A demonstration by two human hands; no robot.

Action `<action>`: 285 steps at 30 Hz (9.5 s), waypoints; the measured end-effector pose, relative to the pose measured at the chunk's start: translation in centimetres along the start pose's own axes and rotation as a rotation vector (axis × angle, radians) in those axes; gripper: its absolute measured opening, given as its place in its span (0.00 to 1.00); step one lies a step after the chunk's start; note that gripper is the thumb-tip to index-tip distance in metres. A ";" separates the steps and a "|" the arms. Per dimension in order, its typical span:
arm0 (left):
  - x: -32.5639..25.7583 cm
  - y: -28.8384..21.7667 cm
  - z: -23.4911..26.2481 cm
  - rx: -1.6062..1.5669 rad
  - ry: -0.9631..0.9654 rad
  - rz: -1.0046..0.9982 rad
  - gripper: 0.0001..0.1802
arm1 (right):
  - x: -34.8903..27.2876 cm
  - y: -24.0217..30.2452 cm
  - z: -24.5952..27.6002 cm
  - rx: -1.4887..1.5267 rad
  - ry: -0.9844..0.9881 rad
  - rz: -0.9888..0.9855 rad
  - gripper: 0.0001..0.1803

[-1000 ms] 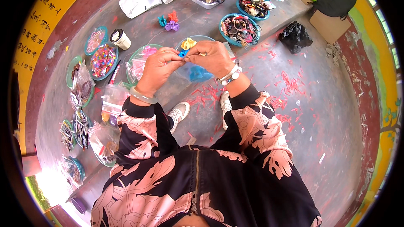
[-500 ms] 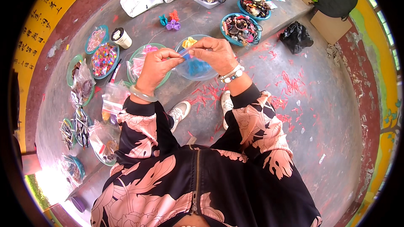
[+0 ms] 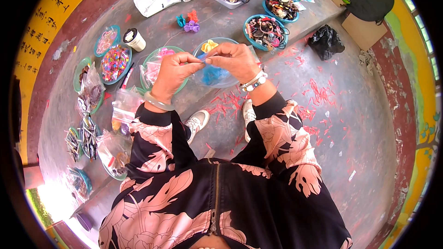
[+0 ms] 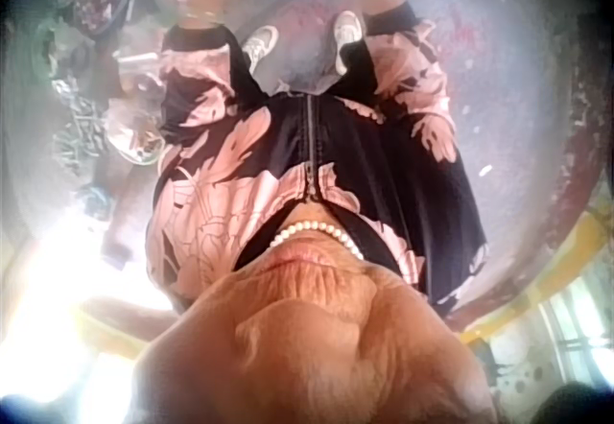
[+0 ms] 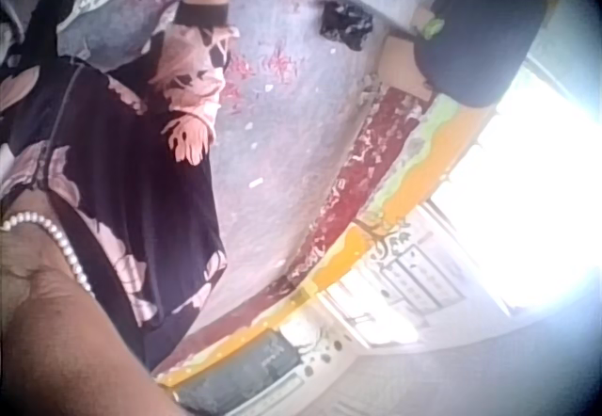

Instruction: The person sits on the floor and packs small colorful plastic toys into clear plastic bags. They pick up toys from bowls, place them into bags, and seal the bags by hand.

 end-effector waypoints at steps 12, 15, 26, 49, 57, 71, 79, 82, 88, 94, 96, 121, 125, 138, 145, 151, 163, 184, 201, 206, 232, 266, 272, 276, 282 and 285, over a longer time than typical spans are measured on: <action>-0.2 0.0 -0.5 0.043 -0.008 -0.099 0.05 | -0.2 0.1 -0.5 0.020 -0.020 -0.010 0.05; -0.2 -0.3 -0.5 0.073 -0.024 -0.174 0.04 | -0.2 -0.1 -0.8 0.087 -0.013 -0.017 0.04; 0.1 0.9 0.7 -0.147 0.001 0.012 0.05 | -0.3 0.8 0.3 0.208 -0.119 -0.101 0.03; 0.2 -1.1 -0.5 -0.621 -0.003 -0.022 0.08 | 0.4 -1.2 1.6 0.748 -0.183 -0.130 0.03; 0.3 -0.3 -0.2 -0.424 -0.096 0.001 0.07 | 0.0 0.4 1.4 0.437 -0.131 -0.195 0.05; 0.3 1.0 -0.9 0.172 -0.017 -0.234 0.06 | -0.5 1.1 0.2 -0.462 0.059 0.112 0.05; -0.1 0.1 -0.6 -0.223 0.067 0.018 0.04 | -0.7 1.6 -0.2 -0.335 0.074 0.140 0.04; 0.0 0.3 -0.4 -0.218 0.057 0.035 0.05 | -0.7 1.5 -0.2 -0.335 0.095 0.135 0.04; 0.0 0.7 -0.4 -0.145 -0.080 -0.045 0.05 | -0.3 0.7 0.5 -0.344 0.032 0.053 0.07; 0.0 0.4 -0.3 -0.180 -0.135 -0.038 0.05 | -0.3 1.2 0.4 -0.397 -0.009 0.131 0.07; 0.0 0.1 -0.2 -0.231 -0.116 -0.013 0.06 | -0.1 1.1 0.4 -0.328 -0.004 0.084 0.06; 0.6 1.0 -0.5 -0.478 -0.023 0.028 0.11 | 0.6 -0.3 2.7 0.642 -0.171 0.004 0.04; 0.2 0.0 -0.5 -0.434 -0.033 0.049 0.08 | 0.5 0.2 2.6 0.656 -0.203 0.007 0.04; 0.3 0.4 -0.1 -0.509 -0.079 -0.019 0.05 | 0.4 -0.1 2.1 0.408 -0.188 0.001 0.05; 0.4 0.8 -0.8 -0.415 -0.008 -0.009 0.11 | 0.4 0.4 2.1 0.327 -0.156 -0.003 0.04; 0.2 1.6 -1.0 -0.163 0.012 -0.047 0.07 | 0.3 -0.2 2.4 0.183 -0.090 -0.023 0.03; 1.1 1.8 9.7 0.059 -0.308 0.034 0.08 | 0.6 0.7 1.6 0.132 -0.155 -0.112 0.12; 3.9 19.2 11.9 -1.092 -0.658 0.219 0.06 | 1.4 -0.3 0.2 0.039 -0.047 -0.206 0.12; -1.7 22.3 13.7 -0.623 -0.605 0.409 0.06 | 1.3 -0.7 -0.5 -0.028 0.005 -0.187 0.11; -2.5 21.8 15.8 -0.225 -0.476 0.421 0.05 | 1.2 -1.2 -0.6 -0.032 0.035 -0.202 0.11; 0.2 20.8 10.1 1.187 -0.175 -0.186 0.35 | 0.8 -1.2 -2.4 -0.102 0.059 -0.263 0.10; -22.0 22.6 24.1 -0.530 -1.354 0.510 0.10 | -0.4 -2.0 -2.4 -0.175 0.148 -0.260 0.12; -19.3 26.3 25.9 -0.340 -1.276 0.598 0.12 | -0.1 -2.6 -1.4 -0.194 0.118 -0.292 0.11; -19.4 30.5 30.2 0.449 -1.061 0.660 0.21 | -0.2 -3.0 -2.0 -0.192 0.132 -0.291 0.11; -17.7 27.0 29.3 0.811 -1.131 0.433 0.16 | -0.1 -3.1 -1.8 -0.231 0.147 -0.295 0.11; -17.9 25.1 29.5 0.474 -1.328 0.307 0.14 | -0.2 -2.9 -2.3 -0.221 0.153 -0.308 0.11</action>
Point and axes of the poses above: each hand's wrist, its own x-axis towards the middle knuckle, its own z-axis out of the back of the hand, y = z × x, the point moved 2 cm from there along x, towards the middle knuckle, and after that the axes turned 8 degrees about -y, right-handed, at the moved point
